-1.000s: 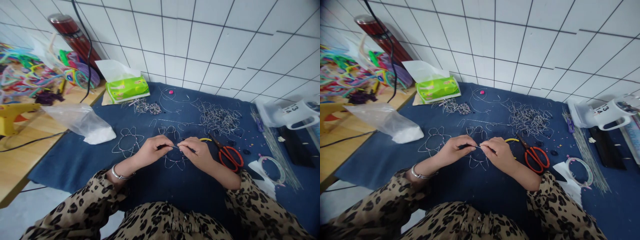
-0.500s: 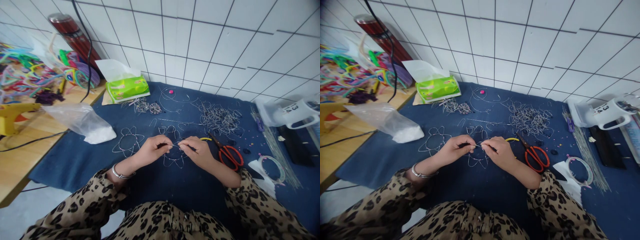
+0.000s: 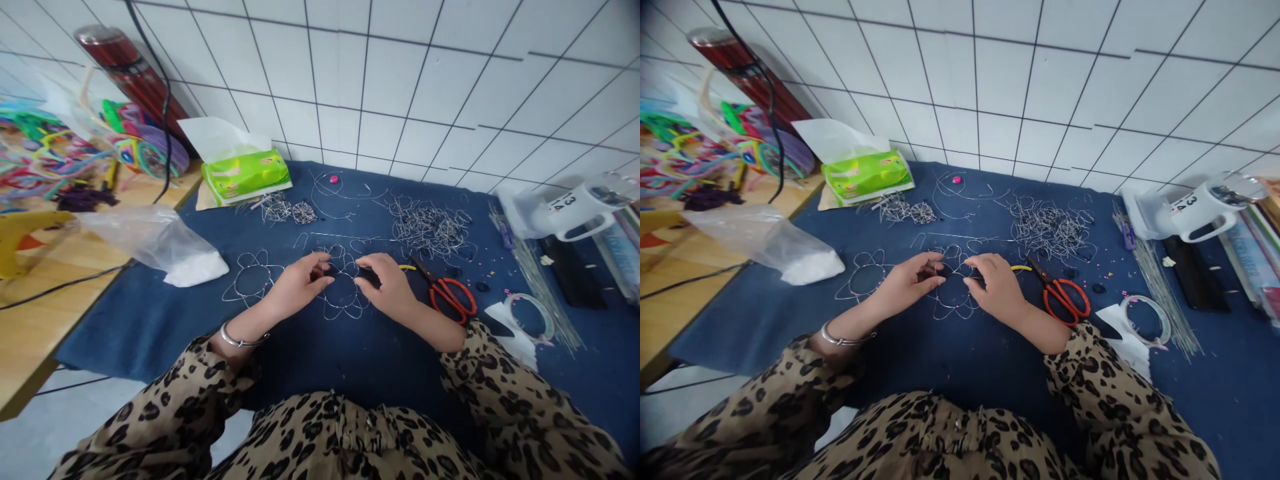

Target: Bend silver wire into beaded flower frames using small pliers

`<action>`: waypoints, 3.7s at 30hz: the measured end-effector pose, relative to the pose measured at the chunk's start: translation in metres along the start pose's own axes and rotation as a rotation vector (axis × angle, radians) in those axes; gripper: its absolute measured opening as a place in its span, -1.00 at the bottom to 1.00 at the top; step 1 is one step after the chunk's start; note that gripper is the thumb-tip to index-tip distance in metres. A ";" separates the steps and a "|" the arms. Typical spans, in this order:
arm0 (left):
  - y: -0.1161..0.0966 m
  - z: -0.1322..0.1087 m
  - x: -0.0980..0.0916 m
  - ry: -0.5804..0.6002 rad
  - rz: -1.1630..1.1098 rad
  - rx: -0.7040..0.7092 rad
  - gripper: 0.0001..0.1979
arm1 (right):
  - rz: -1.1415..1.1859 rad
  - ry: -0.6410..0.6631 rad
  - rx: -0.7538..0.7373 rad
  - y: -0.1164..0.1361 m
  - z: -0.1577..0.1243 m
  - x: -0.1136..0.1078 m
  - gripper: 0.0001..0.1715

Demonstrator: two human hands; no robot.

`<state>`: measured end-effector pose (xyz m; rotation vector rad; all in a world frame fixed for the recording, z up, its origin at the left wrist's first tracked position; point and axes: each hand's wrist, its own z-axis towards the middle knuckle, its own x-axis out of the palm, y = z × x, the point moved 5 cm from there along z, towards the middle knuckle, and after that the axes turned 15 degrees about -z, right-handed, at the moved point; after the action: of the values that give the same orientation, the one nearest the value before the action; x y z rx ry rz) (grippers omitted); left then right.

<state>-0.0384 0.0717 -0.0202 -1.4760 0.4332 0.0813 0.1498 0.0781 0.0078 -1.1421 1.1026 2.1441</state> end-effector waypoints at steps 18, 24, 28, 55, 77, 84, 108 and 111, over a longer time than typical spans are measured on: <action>-0.016 -0.042 0.017 0.159 0.500 0.124 -0.46 | -0.303 0.404 -0.316 0.014 -0.008 0.005 -0.41; -0.012 -0.039 0.011 0.129 0.481 0.125 -0.41 | -0.352 0.449 -0.310 0.012 -0.007 0.002 -0.41; -0.009 -0.039 0.010 0.115 0.479 0.128 -0.36 | -0.385 0.448 -0.315 0.013 -0.007 0.001 -0.41; -0.016 -0.033 -0.001 0.204 0.494 0.227 -0.69 | -0.335 0.396 -0.268 0.001 -0.002 0.005 -0.47; -0.013 -0.026 0.000 0.262 0.448 0.322 -0.71 | -0.517 0.344 -0.273 0.007 0.003 0.018 -0.54; -0.023 -0.029 -0.001 0.220 0.495 0.333 -0.73 | -0.561 0.267 -0.310 0.005 -0.002 0.023 -0.52; 0.002 -0.084 -0.125 -0.456 0.550 -0.031 -0.85 | -0.476 0.058 -0.345 -0.007 -0.005 0.019 -0.65; 0.021 -0.088 -0.132 -0.395 0.557 -0.150 -0.80 | -0.455 0.067 -0.342 -0.007 -0.005 0.019 -0.67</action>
<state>-0.1871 0.0156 0.0003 -1.4047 0.5098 0.8485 0.1460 0.0787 -0.0126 -1.4595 0.4426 1.9764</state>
